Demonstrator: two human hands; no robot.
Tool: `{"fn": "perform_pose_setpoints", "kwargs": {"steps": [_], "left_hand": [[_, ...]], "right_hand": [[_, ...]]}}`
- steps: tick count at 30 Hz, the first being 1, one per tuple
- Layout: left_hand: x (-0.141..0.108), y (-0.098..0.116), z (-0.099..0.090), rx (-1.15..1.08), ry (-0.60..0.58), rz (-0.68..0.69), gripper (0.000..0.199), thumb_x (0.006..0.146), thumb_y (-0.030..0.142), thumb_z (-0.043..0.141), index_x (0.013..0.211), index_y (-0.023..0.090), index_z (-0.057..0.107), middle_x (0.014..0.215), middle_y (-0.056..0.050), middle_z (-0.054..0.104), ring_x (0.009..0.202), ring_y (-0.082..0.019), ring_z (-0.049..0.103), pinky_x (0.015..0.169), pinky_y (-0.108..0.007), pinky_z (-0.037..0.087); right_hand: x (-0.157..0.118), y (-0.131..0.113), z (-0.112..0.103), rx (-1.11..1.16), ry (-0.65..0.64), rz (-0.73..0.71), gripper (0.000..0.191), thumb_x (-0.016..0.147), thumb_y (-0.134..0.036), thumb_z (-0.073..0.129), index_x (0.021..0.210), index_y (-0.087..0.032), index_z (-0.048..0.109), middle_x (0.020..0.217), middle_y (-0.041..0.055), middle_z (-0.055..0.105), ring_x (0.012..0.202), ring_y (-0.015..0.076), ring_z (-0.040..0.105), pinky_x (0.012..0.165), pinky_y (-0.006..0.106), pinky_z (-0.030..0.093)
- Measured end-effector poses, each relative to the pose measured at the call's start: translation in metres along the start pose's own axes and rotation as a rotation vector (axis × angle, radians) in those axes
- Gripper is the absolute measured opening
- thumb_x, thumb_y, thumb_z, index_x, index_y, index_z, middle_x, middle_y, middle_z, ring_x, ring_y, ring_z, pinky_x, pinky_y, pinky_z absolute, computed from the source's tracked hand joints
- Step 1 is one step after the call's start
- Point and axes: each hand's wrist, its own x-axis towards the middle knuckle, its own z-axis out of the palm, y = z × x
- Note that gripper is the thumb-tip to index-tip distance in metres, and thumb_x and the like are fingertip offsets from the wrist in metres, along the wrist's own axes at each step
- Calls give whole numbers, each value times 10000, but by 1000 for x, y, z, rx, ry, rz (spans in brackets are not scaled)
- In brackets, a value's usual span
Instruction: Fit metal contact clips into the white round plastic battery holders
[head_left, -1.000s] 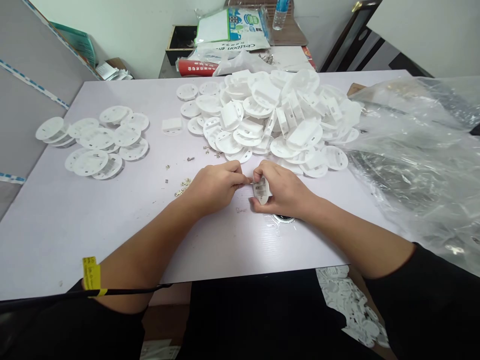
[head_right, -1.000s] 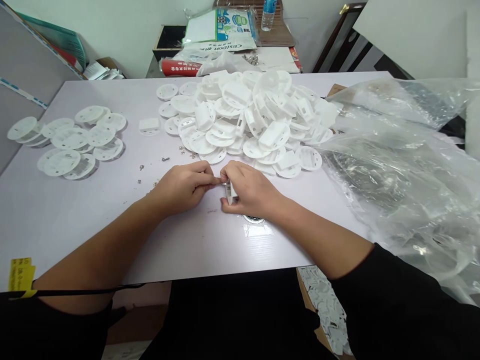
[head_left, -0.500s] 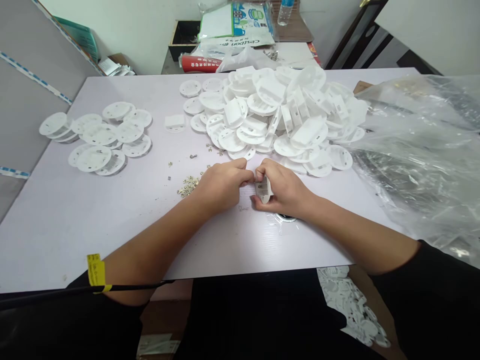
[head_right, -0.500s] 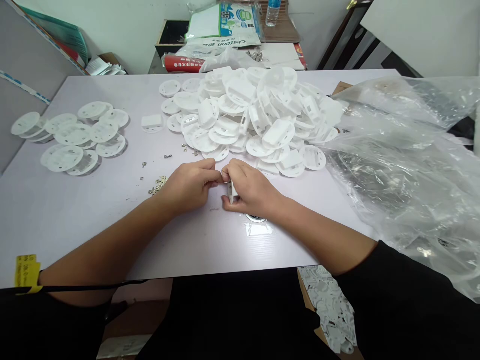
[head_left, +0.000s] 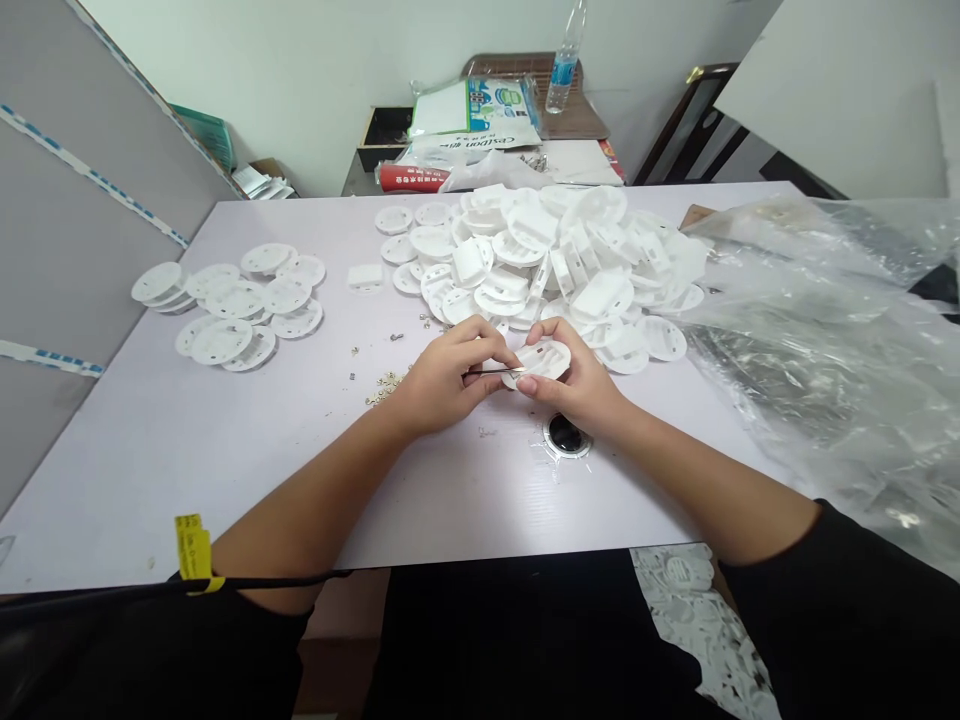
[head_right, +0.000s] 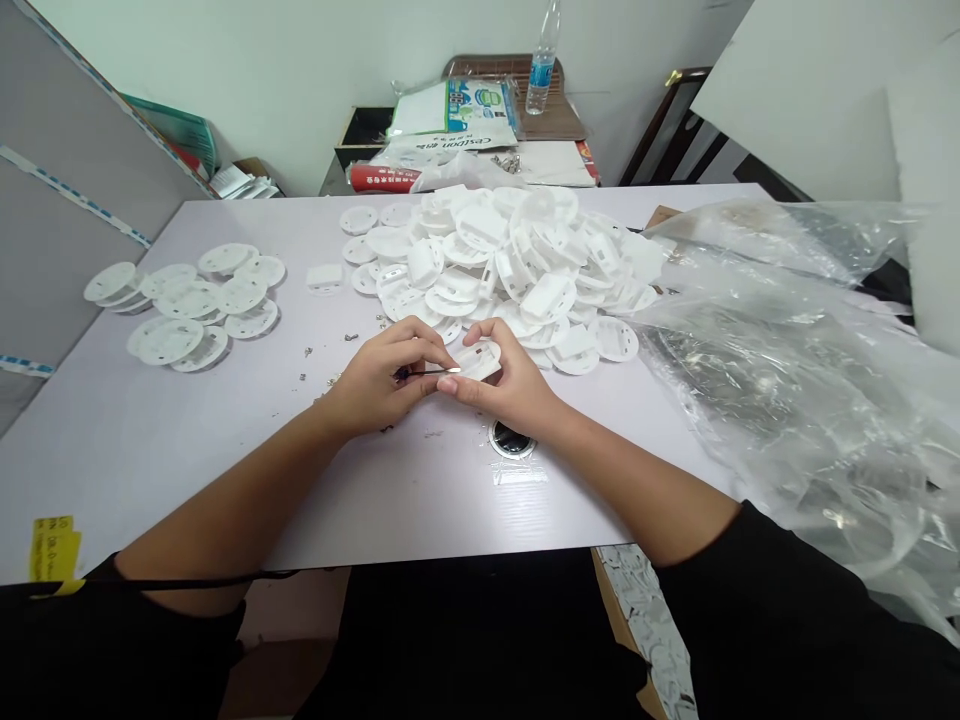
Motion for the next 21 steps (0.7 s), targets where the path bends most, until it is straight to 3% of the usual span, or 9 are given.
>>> {"fn": "perform_pose_setpoints", "kwargs": {"steps": [3, 7, 11, 14, 17, 21], "left_hand": [[3, -1, 4, -78, 54, 32, 173, 830, 98, 713, 972, 196, 703, 969, -37, 620, 722, -88, 517, 623, -224, 449], [3, -1, 2, -214, 93, -37, 132, 808, 210, 785, 920, 181, 720, 867, -38, 636, 647, -86, 508, 570, -238, 421], [2, 2, 1, -527, 96, -194, 192, 817, 313, 798, 843, 165, 679, 762, -22, 610, 567, -75, 490, 527, -239, 397], [1, 4, 0, -722, 43, -268, 208, 832, 306, 790, 881, 166, 644, 662, 20, 568, 484, -42, 412, 520, -225, 396], [1, 4, -1, -800, 2, -303, 198, 841, 285, 784, 921, 161, 652, 639, 30, 557, 481, -30, 408, 524, -205, 397], [0, 3, -2, -787, 24, -350, 285, 754, 270, 848, 737, 130, 600, 644, 8, 568, 543, -48, 474, 508, -187, 377]], "right_hand": [[3, 1, 6, 476, -30, 153, 575, 796, -676, 714, 1059, -240, 446, 860, 10, 615, 749, 169, 663, 726, 347, 563], [7, 4, 8, 696, -95, 135, 664, 770, -784, 647, 1045, -192, 522, 901, 49, 662, 793, 175, 682, 785, 360, 580], [7, 3, 4, 640, -160, 11, 586, 917, -724, 506, 1026, -155, 597, 851, 65, 668, 765, 165, 670, 765, 338, 565], [4, -1, 2, 513, -155, 0, 582, 980, -662, 447, 990, -115, 648, 782, 67, 656, 709, 153, 660, 714, 310, 553], [3, -3, 2, 485, -140, -10, 563, 1000, -626, 440, 930, -109, 653, 712, 57, 657, 629, 140, 652, 636, 285, 544], [2, -1, 3, 465, -169, -43, 544, 1017, -577, 450, 811, -114, 648, 672, 56, 663, 595, 124, 650, 592, 251, 536]]}}
